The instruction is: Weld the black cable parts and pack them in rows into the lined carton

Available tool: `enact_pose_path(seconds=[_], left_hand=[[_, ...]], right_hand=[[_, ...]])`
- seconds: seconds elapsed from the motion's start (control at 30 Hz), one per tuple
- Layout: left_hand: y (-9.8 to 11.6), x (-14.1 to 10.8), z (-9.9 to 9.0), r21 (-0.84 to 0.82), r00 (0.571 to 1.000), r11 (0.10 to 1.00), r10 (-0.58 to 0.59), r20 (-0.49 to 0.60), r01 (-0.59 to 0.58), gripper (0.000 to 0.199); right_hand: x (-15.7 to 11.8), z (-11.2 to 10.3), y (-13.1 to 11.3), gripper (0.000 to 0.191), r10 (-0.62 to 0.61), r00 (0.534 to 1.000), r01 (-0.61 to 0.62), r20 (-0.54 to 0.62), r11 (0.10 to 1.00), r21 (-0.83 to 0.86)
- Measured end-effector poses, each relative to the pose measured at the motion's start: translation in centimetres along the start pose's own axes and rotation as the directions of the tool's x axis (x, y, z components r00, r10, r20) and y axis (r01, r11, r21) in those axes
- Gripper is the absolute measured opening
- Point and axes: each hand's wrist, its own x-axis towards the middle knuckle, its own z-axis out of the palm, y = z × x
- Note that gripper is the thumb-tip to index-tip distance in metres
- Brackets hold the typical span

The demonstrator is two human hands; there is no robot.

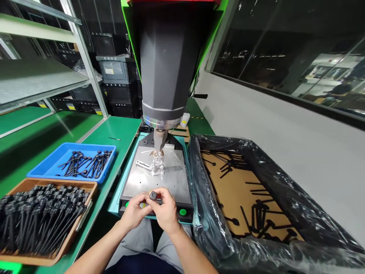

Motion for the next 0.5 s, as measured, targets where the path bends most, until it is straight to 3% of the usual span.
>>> enact_pose_path(seconds=[0.1,0.23,0.37,0.5], left_hand=[[-0.6,-0.2,0.0,-0.032,0.999,0.998,-0.052,0.010,0.053,0.019],[-0.4,-1.7,-1.3,-0.043,0.996,0.996,-0.084,-0.019,0.084,0.020],[0.9,-4.7,-4.8,0.028,0.974,0.991,-0.122,-0.191,0.129,0.021],[2.8,-8.6,-9.7,0.188,0.890,0.961,-0.099,-0.445,0.201,0.022]], right_hand=[[0.2,0.2,0.2,0.025,0.048,0.999,-0.048,0.015,0.999,0.006],[0.1,-0.1,0.9,0.055,0.142,0.986,-0.146,0.088,0.989,0.037],[-0.2,-0.4,2.3,0.061,0.254,0.954,-0.270,0.161,0.959,0.089],[-0.2,0.2,4.0,0.065,0.356,0.895,-0.390,0.268,0.917,0.082]])
